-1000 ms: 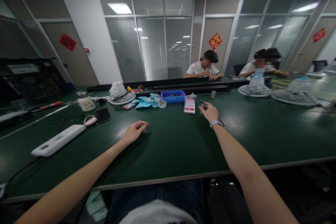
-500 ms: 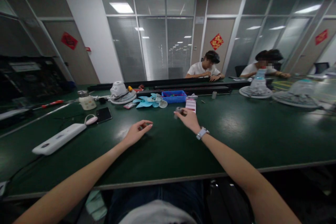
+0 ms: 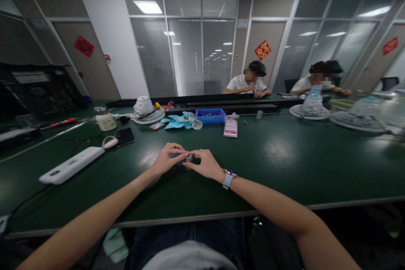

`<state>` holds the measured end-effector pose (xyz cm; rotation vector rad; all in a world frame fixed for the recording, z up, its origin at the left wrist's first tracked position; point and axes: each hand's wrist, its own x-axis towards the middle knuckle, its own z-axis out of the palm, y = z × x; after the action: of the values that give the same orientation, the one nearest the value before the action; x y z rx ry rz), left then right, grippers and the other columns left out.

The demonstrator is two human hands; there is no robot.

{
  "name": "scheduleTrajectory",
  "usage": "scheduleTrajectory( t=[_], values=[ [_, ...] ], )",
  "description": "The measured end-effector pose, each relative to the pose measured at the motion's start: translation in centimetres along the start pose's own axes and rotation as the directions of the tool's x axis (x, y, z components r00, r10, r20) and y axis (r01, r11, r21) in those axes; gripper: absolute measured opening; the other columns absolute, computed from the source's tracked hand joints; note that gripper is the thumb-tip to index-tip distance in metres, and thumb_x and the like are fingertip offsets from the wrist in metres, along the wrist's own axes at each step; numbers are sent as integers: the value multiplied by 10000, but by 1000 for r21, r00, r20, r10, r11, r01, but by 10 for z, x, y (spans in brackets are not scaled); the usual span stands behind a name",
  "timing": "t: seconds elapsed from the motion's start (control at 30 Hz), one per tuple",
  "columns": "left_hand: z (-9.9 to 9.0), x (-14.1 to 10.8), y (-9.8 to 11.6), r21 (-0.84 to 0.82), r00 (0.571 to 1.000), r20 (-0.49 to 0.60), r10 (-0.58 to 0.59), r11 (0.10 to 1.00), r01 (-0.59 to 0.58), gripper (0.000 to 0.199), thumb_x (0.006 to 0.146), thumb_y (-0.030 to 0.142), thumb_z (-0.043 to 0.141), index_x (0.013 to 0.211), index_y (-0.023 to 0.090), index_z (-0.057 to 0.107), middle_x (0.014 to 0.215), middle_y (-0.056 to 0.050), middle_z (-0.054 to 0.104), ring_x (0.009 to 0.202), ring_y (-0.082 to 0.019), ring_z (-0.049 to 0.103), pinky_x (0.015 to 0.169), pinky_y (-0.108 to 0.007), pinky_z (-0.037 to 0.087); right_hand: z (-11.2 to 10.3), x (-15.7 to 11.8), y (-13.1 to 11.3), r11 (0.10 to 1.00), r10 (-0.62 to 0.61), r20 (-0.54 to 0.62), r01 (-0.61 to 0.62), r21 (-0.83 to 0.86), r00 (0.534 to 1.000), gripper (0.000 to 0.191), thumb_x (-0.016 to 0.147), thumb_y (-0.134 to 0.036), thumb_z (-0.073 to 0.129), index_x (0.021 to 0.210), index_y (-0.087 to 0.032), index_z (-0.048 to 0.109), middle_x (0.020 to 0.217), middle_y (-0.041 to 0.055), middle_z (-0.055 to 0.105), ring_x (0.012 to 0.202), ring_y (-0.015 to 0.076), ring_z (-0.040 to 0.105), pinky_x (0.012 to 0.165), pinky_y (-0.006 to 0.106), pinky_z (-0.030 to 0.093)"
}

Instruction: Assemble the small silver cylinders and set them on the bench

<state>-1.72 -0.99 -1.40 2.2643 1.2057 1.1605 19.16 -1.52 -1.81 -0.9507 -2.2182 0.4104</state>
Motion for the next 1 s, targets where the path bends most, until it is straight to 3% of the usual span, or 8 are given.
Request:
scheduleTrajectory(
  t=[0.37,0.53,0.67,0.83,1.0],
  values=[
    [0,6,11,34,1000,7,26,999,-26,244,860,444,638,909,251,780,936,-57,712,1020,-252,533,890,-375,420,1,-1,2,997,-10,23,8,73,1000,399,838,-483,662,1125,-206,676,996,46,723,895,193,659,830,328,491],
    [-2,8,12,-2,995,-100,23,1000,-23,201,860,394,645,885,236,766,917,-37,739,978,-229,564,885,-364,438,3,-1,4,994,-1,32,-2,110,999,381,814,-478,687,1074,-199,687,957,50,726,851,194,668,793,321,514],
    [-10,9,-1,32,986,-167,-25,999,31,201,851,400,651,894,242,768,926,-31,748,964,-226,582,873,-353,440,3,-1,5,992,-5,36,0,127,999,381,808,-484,691,1069,-206,685,972,43,727,860,190,673,805,319,519],
    [-14,4,-24,153,991,18,-136,979,132,193,832,383,653,886,253,785,918,-29,759,912,-234,629,863,-354,435,1,-1,6,997,1,33,-4,74,999,427,801,-525,682,1084,-206,683,978,47,728,859,192,674,814,328,512],
    [-7,1,-31,100,960,185,-209,976,193,218,817,377,650,890,231,794,855,-28,768,792,-210,677,738,-287,471,2,-3,1,999,-7,18,8,-46,1000,415,812,-527,672,1078,-208,689,970,51,734,864,206,672,852,357,486]
  ],
)
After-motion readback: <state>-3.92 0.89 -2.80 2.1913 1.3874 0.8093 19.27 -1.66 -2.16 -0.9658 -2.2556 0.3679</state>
